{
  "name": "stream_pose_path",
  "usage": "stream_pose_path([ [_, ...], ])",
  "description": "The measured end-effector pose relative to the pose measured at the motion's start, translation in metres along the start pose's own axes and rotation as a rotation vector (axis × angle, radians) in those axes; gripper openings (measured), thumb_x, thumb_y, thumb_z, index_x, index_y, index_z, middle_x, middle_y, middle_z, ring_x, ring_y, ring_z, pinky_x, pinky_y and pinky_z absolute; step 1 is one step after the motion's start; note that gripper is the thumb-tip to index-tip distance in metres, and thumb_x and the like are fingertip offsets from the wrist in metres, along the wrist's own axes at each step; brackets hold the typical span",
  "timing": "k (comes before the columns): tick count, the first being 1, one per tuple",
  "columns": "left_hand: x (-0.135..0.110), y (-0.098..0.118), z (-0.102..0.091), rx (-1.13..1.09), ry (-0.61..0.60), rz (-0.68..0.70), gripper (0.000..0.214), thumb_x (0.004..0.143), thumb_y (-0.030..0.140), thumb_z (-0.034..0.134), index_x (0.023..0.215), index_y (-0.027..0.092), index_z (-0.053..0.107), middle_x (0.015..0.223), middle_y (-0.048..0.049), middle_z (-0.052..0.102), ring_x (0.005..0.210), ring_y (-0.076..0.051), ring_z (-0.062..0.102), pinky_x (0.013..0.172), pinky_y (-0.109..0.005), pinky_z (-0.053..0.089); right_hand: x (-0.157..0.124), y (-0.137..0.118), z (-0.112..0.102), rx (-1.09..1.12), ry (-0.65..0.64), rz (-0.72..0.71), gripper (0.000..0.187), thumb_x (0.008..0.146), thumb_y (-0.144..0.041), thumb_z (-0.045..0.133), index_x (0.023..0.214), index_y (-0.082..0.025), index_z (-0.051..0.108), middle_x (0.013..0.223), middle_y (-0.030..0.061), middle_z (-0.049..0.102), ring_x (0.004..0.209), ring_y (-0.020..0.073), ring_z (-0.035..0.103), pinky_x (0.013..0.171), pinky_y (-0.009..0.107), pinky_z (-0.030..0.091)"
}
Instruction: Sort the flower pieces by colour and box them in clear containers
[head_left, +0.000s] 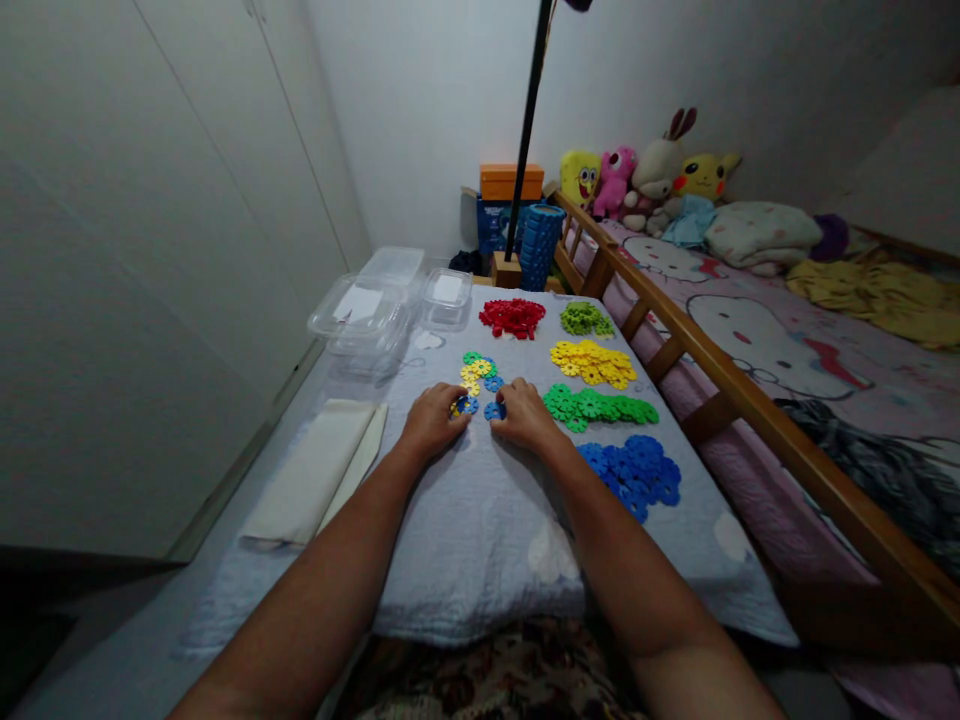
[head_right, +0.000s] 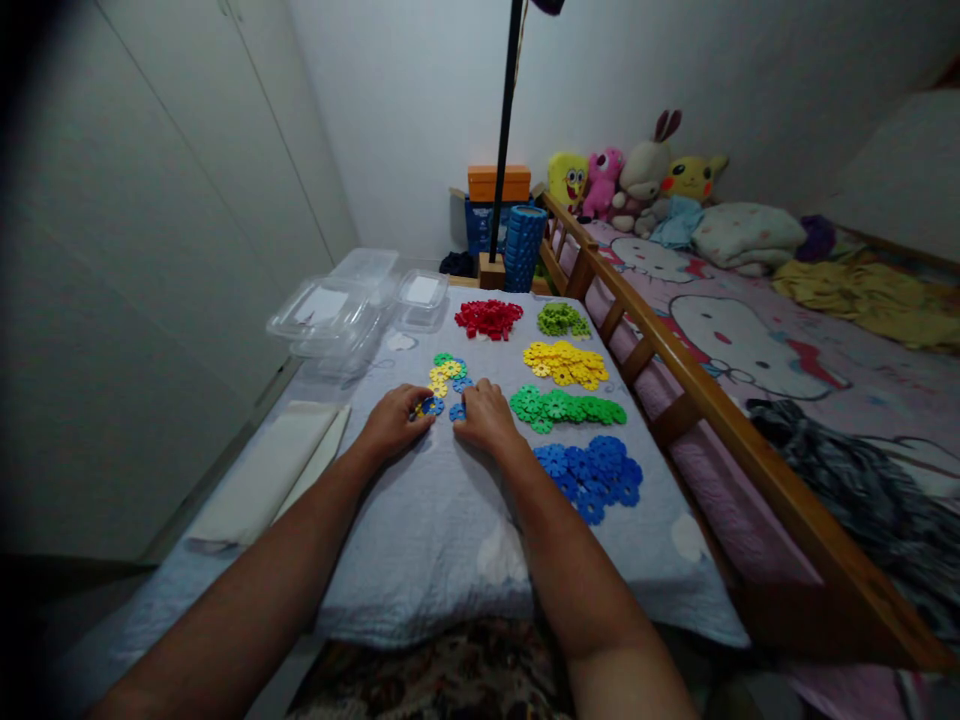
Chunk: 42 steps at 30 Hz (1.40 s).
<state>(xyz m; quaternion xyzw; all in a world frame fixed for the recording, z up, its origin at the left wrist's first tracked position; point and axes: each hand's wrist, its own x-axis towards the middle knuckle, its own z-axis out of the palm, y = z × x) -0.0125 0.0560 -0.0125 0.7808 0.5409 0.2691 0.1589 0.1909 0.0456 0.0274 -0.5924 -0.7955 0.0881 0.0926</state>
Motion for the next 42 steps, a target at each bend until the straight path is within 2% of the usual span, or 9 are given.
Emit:
stream_pose_path([
  [7, 0.001, 0.0, 0.001, 0.015, -0.012, -0.021, 0.038, 0.081, 0.031, 0.068, 0.116, 0.017, 0.071, 0.116, -0.0132, 0.071, 0.108, -0.03, 0.066, 0.099, -0.044, 0.051, -0.022, 0.023, -0.031, 0.094, -0.008, 0.026, 0.034, 0.082, -0.023, 0.069, 0.115, -0.012, 0.069, 0.113, 0.0141, 0.072, 0.103, 0.0245, 0.064, 0.095, 0.034, 0.046],
  [10, 0.002, 0.001, 0.0, 0.018, -0.016, -0.025, 0.036, 0.082, 0.031, 0.067, 0.115, 0.018, 0.072, 0.114, -0.012, 0.072, 0.107, -0.029, 0.066, 0.099, -0.043, 0.051, -0.045, 0.049, -0.046, 0.154, 0.033, 0.035, 0.041, 0.081, -0.023, 0.07, 0.121, -0.013, 0.068, 0.115, 0.0132, 0.072, 0.104, 0.0241, 0.065, 0.094, 0.034, 0.047],
  [13, 0.002, 0.003, -0.002, 0.027, -0.024, -0.022, 0.035, 0.082, 0.031, 0.067, 0.114, 0.019, 0.072, 0.114, -0.0113, 0.072, 0.107, -0.028, 0.066, 0.099, -0.042, 0.051, -0.074, 0.077, -0.055, 0.162, 0.07, 0.051, 0.036, 0.081, -0.022, 0.068, 0.117, -0.016, 0.07, 0.117, 0.012, 0.072, 0.106, 0.0251, 0.065, 0.097, 0.036, 0.047],
  [19, 0.002, 0.003, -0.003, 0.045, -0.029, -0.018, 0.035, 0.083, 0.032, 0.066, 0.115, 0.019, 0.071, 0.117, -0.0121, 0.072, 0.109, -0.029, 0.066, 0.1, -0.043, 0.051, -0.124, 0.113, -0.057, 0.062, 0.082, 0.145, 0.034, 0.081, -0.026, 0.068, 0.114, -0.022, 0.073, 0.116, 0.0098, 0.069, 0.113, 0.0291, 0.059, 0.099, 0.042, 0.044],
  [23, 0.002, 0.002, -0.002, 0.054, -0.029, -0.011, 0.036, 0.083, 0.033, 0.065, 0.115, 0.017, 0.071, 0.115, -0.0129, 0.072, 0.108, -0.029, 0.066, 0.1, -0.043, 0.051, -0.139, 0.115, -0.056, 0.003, 0.058, 0.207, 0.037, 0.081, -0.025, 0.067, 0.117, -0.023, 0.073, 0.118, 0.0099, 0.067, 0.116, 0.0305, 0.055, 0.097, 0.042, 0.042],
  [29, 0.002, 0.001, -0.001, 0.048, -0.022, -0.015, 0.036, 0.082, 0.033, 0.067, 0.115, 0.02, 0.072, 0.115, -0.0113, 0.072, 0.107, -0.028, 0.066, 0.1, -0.042, 0.051, -0.143, 0.104, -0.057, -0.068, 0.005, 0.264, 0.042, 0.082, -0.021, 0.066, 0.124, -0.023, 0.072, 0.125, 0.0118, 0.065, 0.118, 0.0325, 0.053, 0.096, 0.043, 0.041],
  [35, 0.003, 0.002, -0.002, 0.053, -0.038, -0.013, 0.037, 0.082, 0.034, 0.065, 0.116, 0.019, 0.072, 0.117, -0.012, 0.072, 0.108, -0.029, 0.066, 0.101, -0.043, 0.051, -0.145, 0.106, -0.059, -0.093, 0.05, 0.262, 0.045, 0.082, -0.017, 0.064, 0.126, -0.024, 0.072, 0.126, 0.0117, 0.066, 0.117, 0.0319, 0.054, 0.095, 0.043, 0.042],
  [39, 0.003, 0.003, -0.002, 0.064, -0.044, -0.02, 0.039, 0.083, 0.034, 0.064, 0.118, 0.017, 0.071, 0.118, -0.0136, 0.071, 0.108, -0.029, 0.066, 0.1, -0.043, 0.051, -0.138, 0.103, -0.066, -0.072, 0.107, 0.272, 0.039, 0.088, -0.023, 0.062, 0.126, -0.022, 0.071, 0.125, 0.0119, 0.067, 0.117, 0.0324, 0.054, 0.097, 0.044, 0.043],
  [42, 0.003, 0.004, -0.002, 0.062, -0.045, -0.019, 0.038, 0.084, 0.034, 0.064, 0.118, 0.017, 0.071, 0.118, -0.014, 0.071, 0.11, -0.03, 0.065, 0.101, -0.043, 0.051, -0.12, 0.088, -0.067, -0.045, 0.14, 0.206, 0.037, 0.09, -0.024, 0.06, 0.125, -0.019, 0.071, 0.125, 0.0131, 0.068, 0.117, 0.0312, 0.056, 0.101, 0.044, 0.043],
])
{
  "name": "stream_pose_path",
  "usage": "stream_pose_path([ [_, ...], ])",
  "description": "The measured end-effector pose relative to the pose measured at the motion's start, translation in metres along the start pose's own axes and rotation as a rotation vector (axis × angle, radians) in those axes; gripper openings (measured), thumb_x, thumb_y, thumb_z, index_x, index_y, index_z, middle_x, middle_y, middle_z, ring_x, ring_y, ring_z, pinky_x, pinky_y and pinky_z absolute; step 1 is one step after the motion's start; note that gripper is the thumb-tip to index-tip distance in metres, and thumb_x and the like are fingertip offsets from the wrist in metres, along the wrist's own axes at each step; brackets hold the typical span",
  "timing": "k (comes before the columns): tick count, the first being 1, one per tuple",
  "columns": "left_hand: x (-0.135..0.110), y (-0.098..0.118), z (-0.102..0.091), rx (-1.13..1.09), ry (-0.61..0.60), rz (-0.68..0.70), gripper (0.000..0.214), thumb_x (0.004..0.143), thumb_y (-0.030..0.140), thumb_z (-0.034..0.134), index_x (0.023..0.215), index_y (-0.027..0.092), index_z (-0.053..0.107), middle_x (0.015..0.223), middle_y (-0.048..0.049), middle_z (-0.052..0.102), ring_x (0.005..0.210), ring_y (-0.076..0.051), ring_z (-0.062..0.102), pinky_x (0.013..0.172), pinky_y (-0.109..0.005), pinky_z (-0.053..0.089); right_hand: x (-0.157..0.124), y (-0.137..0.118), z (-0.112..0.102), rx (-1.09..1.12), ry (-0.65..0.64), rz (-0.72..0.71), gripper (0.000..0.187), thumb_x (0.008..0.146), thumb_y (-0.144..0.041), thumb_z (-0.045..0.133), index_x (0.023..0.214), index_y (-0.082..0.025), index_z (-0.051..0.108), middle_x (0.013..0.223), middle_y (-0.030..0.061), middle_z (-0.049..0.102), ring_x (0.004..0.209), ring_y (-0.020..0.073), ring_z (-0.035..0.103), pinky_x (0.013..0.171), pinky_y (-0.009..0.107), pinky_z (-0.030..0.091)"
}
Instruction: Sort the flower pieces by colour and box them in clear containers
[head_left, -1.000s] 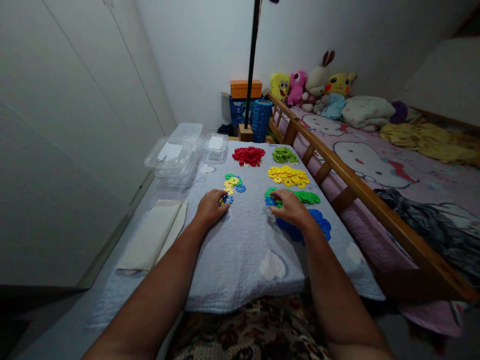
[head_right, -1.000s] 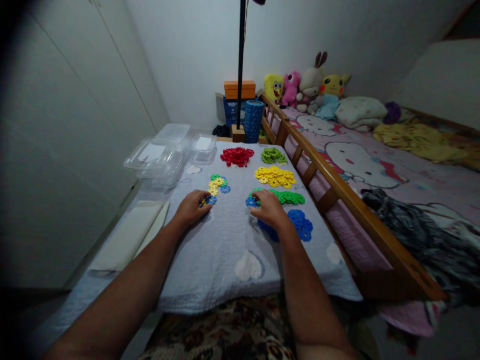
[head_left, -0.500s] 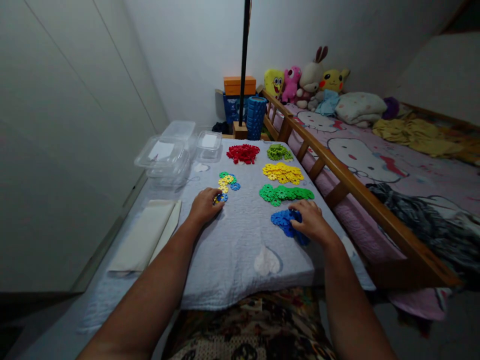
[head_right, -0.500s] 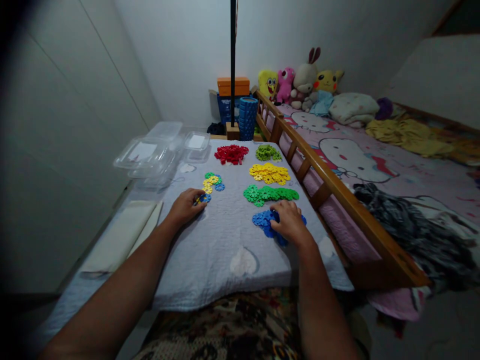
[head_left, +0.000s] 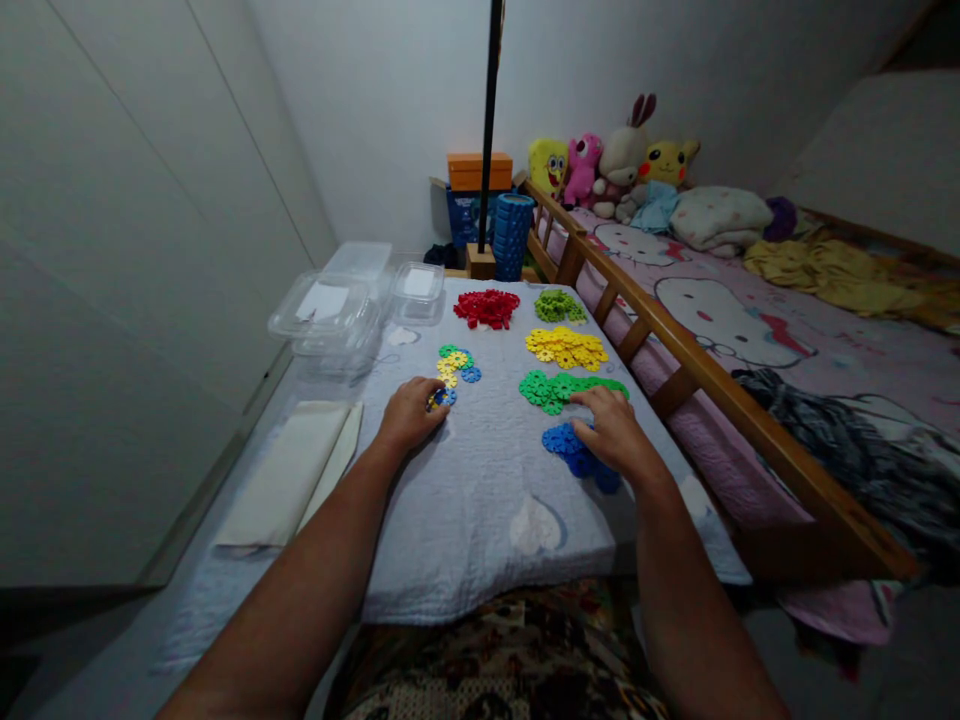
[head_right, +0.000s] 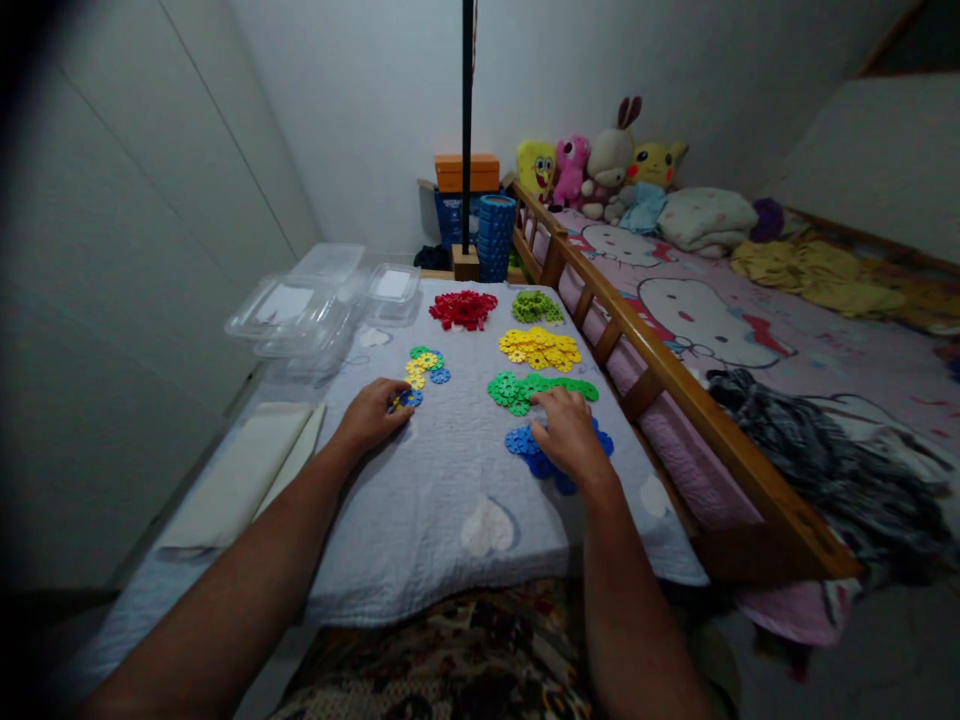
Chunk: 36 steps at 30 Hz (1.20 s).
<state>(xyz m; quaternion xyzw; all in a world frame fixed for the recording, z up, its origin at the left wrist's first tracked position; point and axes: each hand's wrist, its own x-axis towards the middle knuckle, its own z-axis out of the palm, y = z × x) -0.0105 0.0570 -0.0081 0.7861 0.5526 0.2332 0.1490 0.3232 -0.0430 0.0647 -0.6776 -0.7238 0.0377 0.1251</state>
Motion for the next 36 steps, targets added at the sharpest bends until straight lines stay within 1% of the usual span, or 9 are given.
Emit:
stream_pose_path([
  [4, 0.0, 0.0, 0.001, -0.015, 0.012, -0.001, 0.037, 0.083, 0.032, 0.065, 0.117, 0.019, 0.07, 0.119, -0.0122, 0.072, 0.11, -0.029, 0.066, 0.101, -0.043, 0.051, 0.03, -0.041, 0.013, 0.056, -0.074, -0.181, 0.034, 0.093, -0.021, 0.057, 0.124, -0.017, 0.07, 0.126, 0.0131, 0.069, 0.119, 0.028, 0.058, 0.108, 0.042, 0.041],
  [7, 0.0, -0.001, 0.003, -0.041, 0.026, -0.003, 0.039, 0.082, 0.031, 0.067, 0.119, 0.019, 0.07, 0.119, -0.0118, 0.072, 0.109, -0.028, 0.067, 0.1, -0.042, 0.052, 0.06, -0.074, 0.031, 0.061, -0.154, -0.255, 0.035, 0.094, -0.021, 0.058, 0.127, -0.017, 0.069, 0.13, 0.0135, 0.068, 0.12, 0.0275, 0.058, 0.109, 0.042, 0.04],
  [11, -0.001, -0.002, 0.005, -0.062, 0.057, -0.004, 0.039, 0.081, 0.03, 0.067, 0.119, 0.021, 0.069, 0.119, -0.0107, 0.072, 0.11, -0.028, 0.067, 0.101, -0.043, 0.052, 0.104, -0.107, 0.059, 0.077, -0.202, -0.242, 0.04, 0.095, -0.019, 0.055, 0.133, -0.019, 0.064, 0.139, 0.012, 0.064, 0.127, 0.0257, 0.054, 0.109, 0.038, 0.041],
  [15, -0.001, -0.001, 0.005, -0.08, 0.063, -0.024, 0.042, 0.08, 0.029, 0.068, 0.122, 0.021, 0.068, 0.117, -0.0102, 0.072, 0.106, -0.028, 0.067, 0.097, -0.042, 0.054, 0.141, -0.124, 0.081, 0.08, -0.207, -0.181, 0.046, 0.097, -0.018, 0.046, 0.141, -0.022, 0.058, 0.151, 0.0109, 0.056, 0.131, 0.0277, 0.051, 0.107, 0.039, 0.042],
  [23, -0.002, 0.004, 0.002, -0.055, 0.068, -0.049, 0.049, 0.079, 0.028, 0.071, 0.127, 0.021, 0.065, 0.118, -0.0105, 0.073, 0.109, -0.03, 0.065, 0.101, -0.046, 0.05, 0.185, -0.144, 0.098, 0.057, -0.262, -0.199, 0.059, 0.091, -0.026, 0.053, 0.15, -0.021, 0.049, 0.159, 0.0104, 0.048, 0.138, 0.032, 0.047, 0.108, 0.044, 0.042],
  [27, -0.002, 0.003, 0.002, -0.06, 0.06, -0.072, 0.056, 0.078, 0.03, 0.072, 0.132, 0.017, 0.061, 0.125, -0.0137, 0.069, 0.114, -0.031, 0.063, 0.103, -0.047, 0.048, 0.192, -0.145, 0.098, 0.045, -0.289, -0.236, 0.056, 0.088, -0.026, 0.058, 0.144, -0.021, 0.057, 0.153, 0.0133, 0.056, 0.134, 0.0349, 0.051, 0.105, 0.046, 0.043],
  [31, -0.001, 0.001, 0.005, -0.056, 0.08, -0.073, 0.061, 0.077, 0.03, 0.073, 0.135, 0.017, 0.058, 0.131, -0.0146, 0.066, 0.119, -0.032, 0.061, 0.105, -0.047, 0.048, 0.19, -0.134, 0.09, 0.04, -0.35, -0.315, 0.044, 0.084, -0.023, 0.065, 0.128, -0.023, 0.071, 0.133, 0.0098, 0.071, 0.118, 0.0299, 0.062, 0.098, 0.036, 0.046],
  [34, -0.001, -0.001, 0.007, -0.061, 0.083, -0.076, 0.062, 0.077, 0.031, 0.073, 0.136, 0.019, 0.057, 0.132, -0.014, 0.065, 0.12, -0.032, 0.061, 0.106, -0.048, 0.047, 0.187, -0.122, 0.082, 0.029, -0.389, -0.395, 0.042, 0.082, -0.018, 0.068, 0.123, -0.023, 0.074, 0.126, 0.0066, 0.075, 0.112, 0.0252, 0.065, 0.095, 0.03, 0.046],
  [36, -0.001, -0.002, 0.008, -0.062, 0.08, -0.08, 0.062, 0.077, 0.031, 0.073, 0.136, 0.02, 0.057, 0.132, -0.0137, 0.065, 0.12, -0.032, 0.061, 0.106, -0.048, 0.047, 0.186, -0.115, 0.078, 0.017, -0.393, -0.441, 0.041, 0.082, -0.018, 0.069, 0.123, -0.021, 0.074, 0.125, 0.0077, 0.075, 0.111, 0.0252, 0.065, 0.094, 0.029, 0.046],
])
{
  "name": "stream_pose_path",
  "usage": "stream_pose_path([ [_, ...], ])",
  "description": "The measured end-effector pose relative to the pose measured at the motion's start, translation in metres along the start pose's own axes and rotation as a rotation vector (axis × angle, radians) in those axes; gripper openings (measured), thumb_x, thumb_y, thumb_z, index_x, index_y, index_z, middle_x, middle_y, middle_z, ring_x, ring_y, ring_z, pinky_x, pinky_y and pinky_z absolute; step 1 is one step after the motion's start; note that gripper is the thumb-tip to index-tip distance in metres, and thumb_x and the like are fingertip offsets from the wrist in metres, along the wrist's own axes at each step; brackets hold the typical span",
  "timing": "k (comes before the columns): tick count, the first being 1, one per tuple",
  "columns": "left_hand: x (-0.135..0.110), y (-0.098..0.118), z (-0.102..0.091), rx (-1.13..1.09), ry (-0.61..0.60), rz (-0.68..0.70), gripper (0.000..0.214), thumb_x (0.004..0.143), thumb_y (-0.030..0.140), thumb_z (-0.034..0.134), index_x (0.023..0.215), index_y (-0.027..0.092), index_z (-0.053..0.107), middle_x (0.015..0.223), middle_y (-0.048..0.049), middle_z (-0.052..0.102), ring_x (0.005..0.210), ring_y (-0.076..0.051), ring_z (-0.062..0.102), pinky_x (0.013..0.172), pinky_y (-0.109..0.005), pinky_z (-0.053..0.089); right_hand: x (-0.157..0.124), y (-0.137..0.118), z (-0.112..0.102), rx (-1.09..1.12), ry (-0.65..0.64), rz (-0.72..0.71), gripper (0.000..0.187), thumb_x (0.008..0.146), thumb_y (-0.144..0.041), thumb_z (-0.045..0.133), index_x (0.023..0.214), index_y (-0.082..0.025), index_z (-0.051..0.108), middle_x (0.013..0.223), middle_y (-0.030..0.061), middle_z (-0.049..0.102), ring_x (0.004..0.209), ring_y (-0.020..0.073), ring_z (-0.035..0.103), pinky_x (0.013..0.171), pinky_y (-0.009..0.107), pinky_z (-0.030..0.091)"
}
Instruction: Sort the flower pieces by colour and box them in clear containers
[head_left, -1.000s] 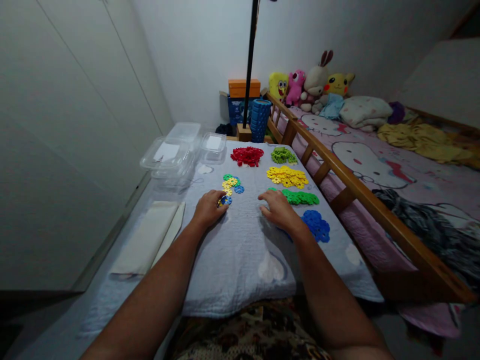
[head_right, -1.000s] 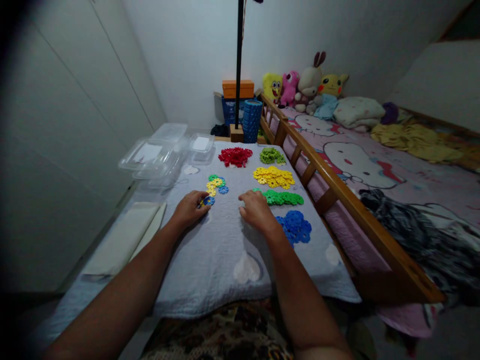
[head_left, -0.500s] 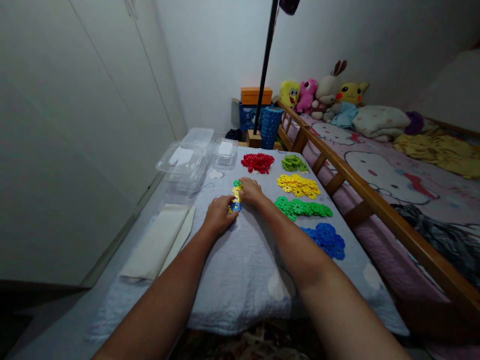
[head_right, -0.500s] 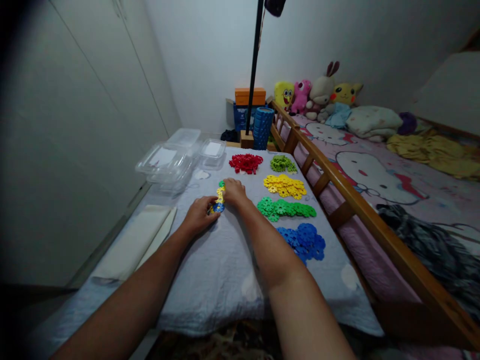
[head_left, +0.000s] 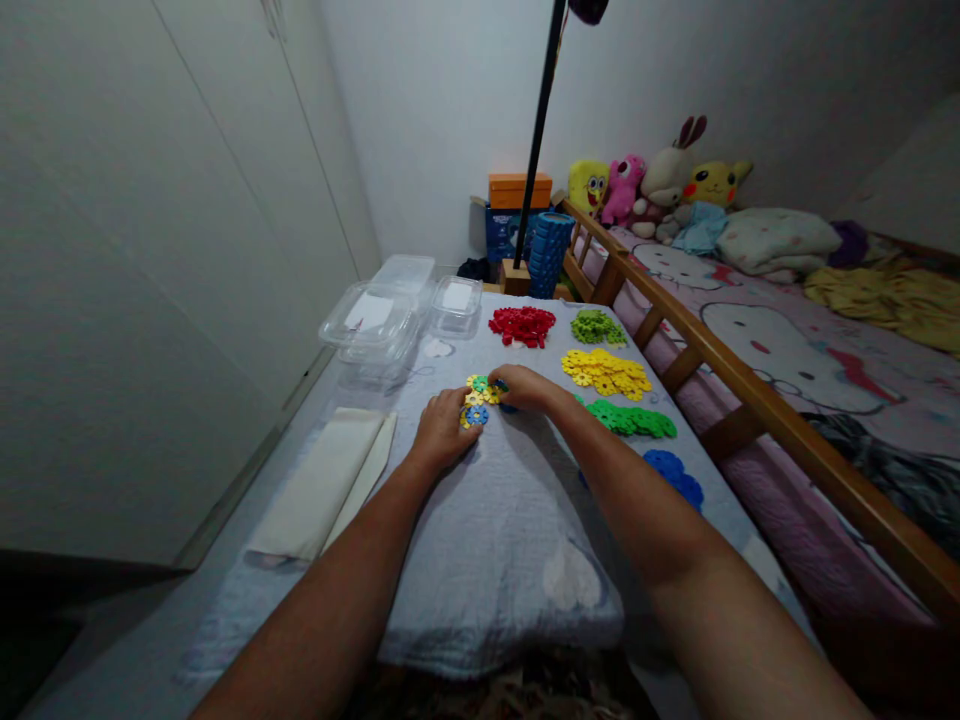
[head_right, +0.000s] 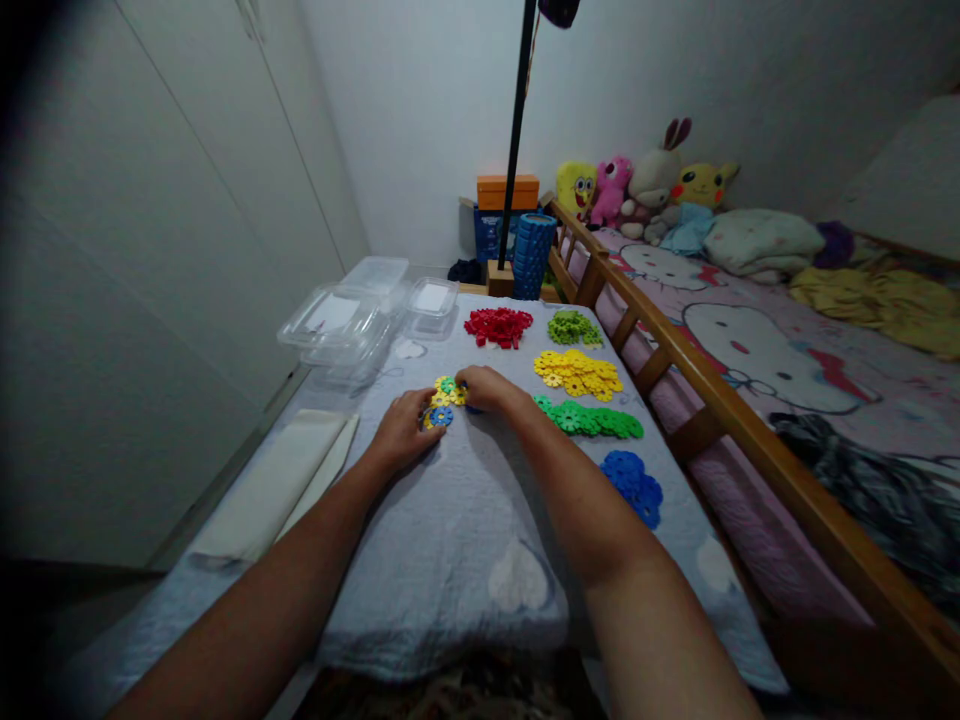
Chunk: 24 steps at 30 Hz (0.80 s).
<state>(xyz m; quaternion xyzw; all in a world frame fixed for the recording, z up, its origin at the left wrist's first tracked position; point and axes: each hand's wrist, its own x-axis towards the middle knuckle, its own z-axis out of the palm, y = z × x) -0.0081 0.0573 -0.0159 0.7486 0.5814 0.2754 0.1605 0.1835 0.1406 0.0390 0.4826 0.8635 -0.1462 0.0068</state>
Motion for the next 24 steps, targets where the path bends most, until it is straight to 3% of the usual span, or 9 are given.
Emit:
stream_pose_path([
  [5, 0.0, -0.001, 0.0, -0.003, -0.002, 0.012, 0.061, 0.078, 0.031, 0.073, 0.135, 0.02, 0.057, 0.13, -0.0136, 0.066, 0.119, -0.032, 0.062, 0.106, -0.048, 0.047, -0.008, 0.003, 0.004, -0.054, 0.052, -0.002, 0.046, 0.081, -0.027, 0.076, 0.126, -0.019, 0.072, 0.124, 0.013, 0.07, 0.113, 0.0275, 0.062, 0.097, 0.032, 0.046],
  [10, 0.0, -0.002, 0.0, -0.021, 0.022, 0.038, 0.058, 0.077, 0.031, 0.074, 0.132, 0.022, 0.059, 0.127, -0.0114, 0.067, 0.117, -0.031, 0.062, 0.105, -0.047, 0.048, -0.011, -0.002, 0.011, -0.043, 0.095, 0.044, 0.042, 0.081, -0.029, 0.075, 0.122, -0.019, 0.072, 0.123, 0.0128, 0.064, 0.112, 0.026, 0.057, 0.098, 0.033, 0.044],
  [14, 0.0, -0.003, 0.001, -0.024, 0.031, 0.047, 0.057, 0.077, 0.03, 0.073, 0.132, 0.019, 0.059, 0.126, -0.0128, 0.067, 0.115, -0.031, 0.063, 0.104, -0.047, 0.049, -0.016, 0.005, 0.003, -0.012, 0.136, 0.032, 0.04, 0.082, -0.028, 0.074, 0.12, -0.016, 0.071, 0.121, 0.0119, 0.064, 0.11, 0.0244, 0.057, 0.098, 0.031, 0.043],
  [18, 0.0, -0.004, 0.001, -0.022, 0.033, 0.056, 0.056, 0.076, 0.029, 0.073, 0.131, 0.02, 0.06, 0.126, -0.0125, 0.068, 0.114, -0.031, 0.063, 0.104, -0.047, 0.049, -0.028, 0.034, -0.017, 0.005, 0.219, 0.101, 0.035, 0.084, -0.02, 0.066, 0.118, -0.013, 0.071, 0.115, 0.0112, 0.069, 0.105, 0.0219, 0.059, 0.093, 0.029, 0.044],
  [24, 0.0, -0.005, 0.0, -0.035, 0.019, 0.067, 0.054, 0.077, 0.03, 0.072, 0.129, 0.022, 0.062, 0.126, -0.0116, 0.068, 0.112, -0.03, 0.064, 0.103, -0.046, 0.05, -0.059, 0.107, -0.037, -0.057, 0.38, 0.373, 0.038, 0.082, -0.017, 0.064, 0.118, -0.013, 0.073, 0.114, 0.0117, 0.072, 0.104, 0.0222, 0.061, 0.091, 0.029, 0.045],
])
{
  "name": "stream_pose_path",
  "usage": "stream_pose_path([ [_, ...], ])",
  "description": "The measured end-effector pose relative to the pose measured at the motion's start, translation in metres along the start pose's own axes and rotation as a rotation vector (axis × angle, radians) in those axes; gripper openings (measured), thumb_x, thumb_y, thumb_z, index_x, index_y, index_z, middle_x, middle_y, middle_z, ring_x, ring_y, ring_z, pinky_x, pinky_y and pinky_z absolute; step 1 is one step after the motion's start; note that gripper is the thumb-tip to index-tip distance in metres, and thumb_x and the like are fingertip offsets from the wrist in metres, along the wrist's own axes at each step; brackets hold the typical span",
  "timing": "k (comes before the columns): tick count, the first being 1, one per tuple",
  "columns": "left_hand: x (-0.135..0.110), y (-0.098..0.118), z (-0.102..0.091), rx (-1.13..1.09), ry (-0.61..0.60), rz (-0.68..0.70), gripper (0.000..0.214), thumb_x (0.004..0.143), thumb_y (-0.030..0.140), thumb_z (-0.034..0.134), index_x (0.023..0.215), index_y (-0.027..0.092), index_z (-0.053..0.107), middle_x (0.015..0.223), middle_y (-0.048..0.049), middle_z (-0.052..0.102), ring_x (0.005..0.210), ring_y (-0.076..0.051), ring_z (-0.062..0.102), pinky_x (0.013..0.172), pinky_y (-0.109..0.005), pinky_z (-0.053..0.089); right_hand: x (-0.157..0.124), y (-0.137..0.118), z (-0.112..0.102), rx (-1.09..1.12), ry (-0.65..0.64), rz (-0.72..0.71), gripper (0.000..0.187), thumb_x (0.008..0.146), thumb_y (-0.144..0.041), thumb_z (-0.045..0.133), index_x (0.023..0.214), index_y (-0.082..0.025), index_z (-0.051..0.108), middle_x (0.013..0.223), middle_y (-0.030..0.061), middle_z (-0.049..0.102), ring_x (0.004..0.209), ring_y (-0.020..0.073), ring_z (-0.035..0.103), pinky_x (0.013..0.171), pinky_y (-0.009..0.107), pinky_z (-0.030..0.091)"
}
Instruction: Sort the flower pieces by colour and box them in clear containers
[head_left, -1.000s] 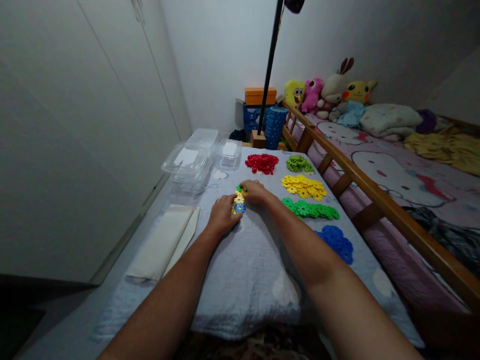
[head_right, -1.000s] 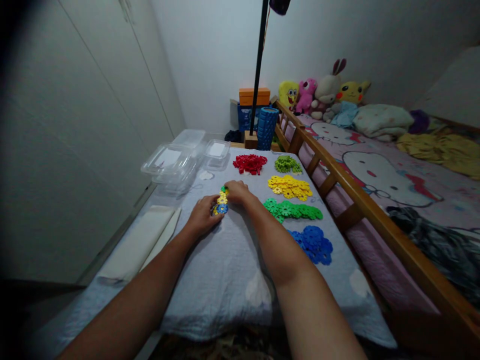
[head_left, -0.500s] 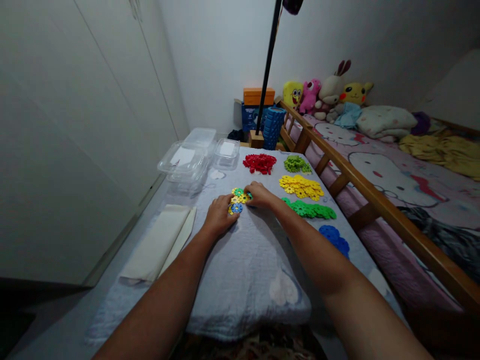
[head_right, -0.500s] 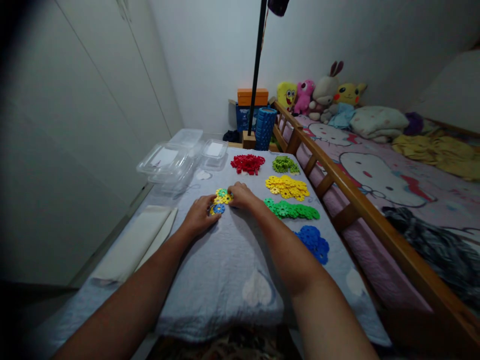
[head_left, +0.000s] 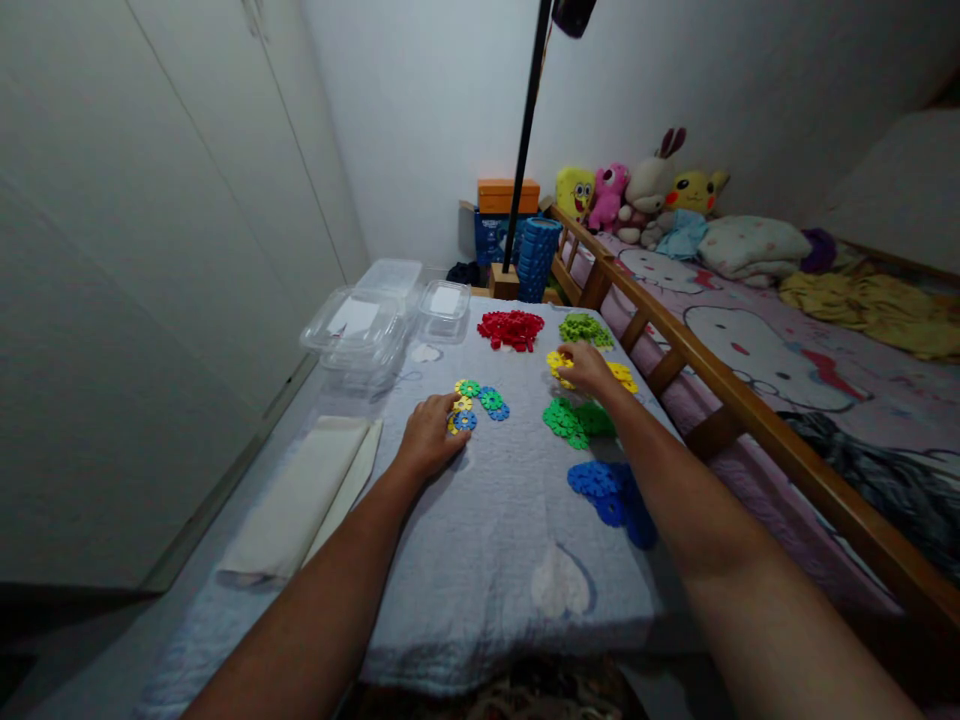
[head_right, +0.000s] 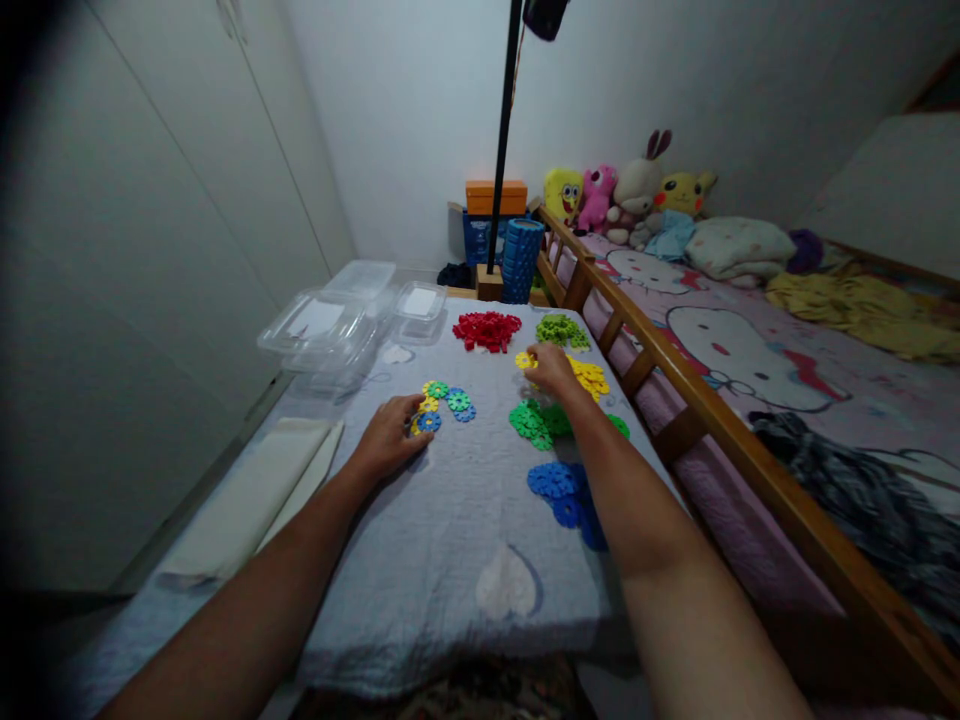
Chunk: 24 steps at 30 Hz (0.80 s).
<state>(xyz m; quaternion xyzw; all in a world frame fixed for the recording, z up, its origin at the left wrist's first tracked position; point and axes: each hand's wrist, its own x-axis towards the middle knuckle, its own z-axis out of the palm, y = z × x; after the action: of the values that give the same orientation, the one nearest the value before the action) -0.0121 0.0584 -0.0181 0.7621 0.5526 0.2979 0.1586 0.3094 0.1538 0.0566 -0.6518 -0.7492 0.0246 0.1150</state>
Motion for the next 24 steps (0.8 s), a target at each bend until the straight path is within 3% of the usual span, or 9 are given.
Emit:
stream_pose_path([
  [5, 0.0, 0.0, 0.0, 0.004, 0.003, 0.001, 0.053, 0.077, 0.032, 0.072, 0.129, 0.022, 0.063, 0.124, -0.0111, 0.068, 0.112, -0.03, 0.064, 0.103, -0.046, 0.05, -0.002, 0.045, -0.002, -0.045, 0.066, 0.186, 0.037, 0.078, -0.016, 0.066, 0.114, -0.014, 0.075, 0.113, 0.0113, 0.074, 0.102, 0.023, 0.063, 0.09, 0.029, 0.047],
  [10, 0.0, 0.0, 0.0, 0.001, -0.003, -0.006, 0.054, 0.077, 0.031, 0.072, 0.129, 0.021, 0.063, 0.125, -0.012, 0.068, 0.112, -0.03, 0.064, 0.103, -0.047, 0.049, -0.004, 0.063, -0.001, -0.048, 0.105, 0.286, 0.035, 0.077, -0.016, 0.071, 0.112, -0.015, 0.074, 0.116, 0.0118, 0.075, 0.102, 0.0238, 0.066, 0.092, 0.031, 0.048],
  [19, 0.0, 0.002, -0.002, 0.01, -0.018, -0.007, 0.052, 0.078, 0.031, 0.072, 0.128, 0.018, 0.063, 0.125, -0.0137, 0.068, 0.114, -0.031, 0.063, 0.104, -0.048, 0.048, -0.009, 0.068, 0.003, -0.032, 0.136, 0.356, 0.036, 0.082, -0.016, 0.065, 0.117, -0.015, 0.074, 0.115, 0.0148, 0.075, 0.107, 0.0273, 0.067, 0.098, 0.037, 0.048],
  [24, 0.001, 0.0, 0.002, 0.032, -0.004, 0.008, 0.051, 0.078, 0.031, 0.071, 0.128, 0.019, 0.063, 0.124, -0.0129, 0.068, 0.115, -0.031, 0.063, 0.104, -0.048, 0.049, -0.018, 0.053, -0.007, 0.048, 0.26, 0.348, 0.039, 0.084, -0.021, 0.061, 0.12, -0.013, 0.074, 0.124, 0.0184, 0.072, 0.116, 0.0302, 0.064, 0.105, 0.044, 0.047],
])
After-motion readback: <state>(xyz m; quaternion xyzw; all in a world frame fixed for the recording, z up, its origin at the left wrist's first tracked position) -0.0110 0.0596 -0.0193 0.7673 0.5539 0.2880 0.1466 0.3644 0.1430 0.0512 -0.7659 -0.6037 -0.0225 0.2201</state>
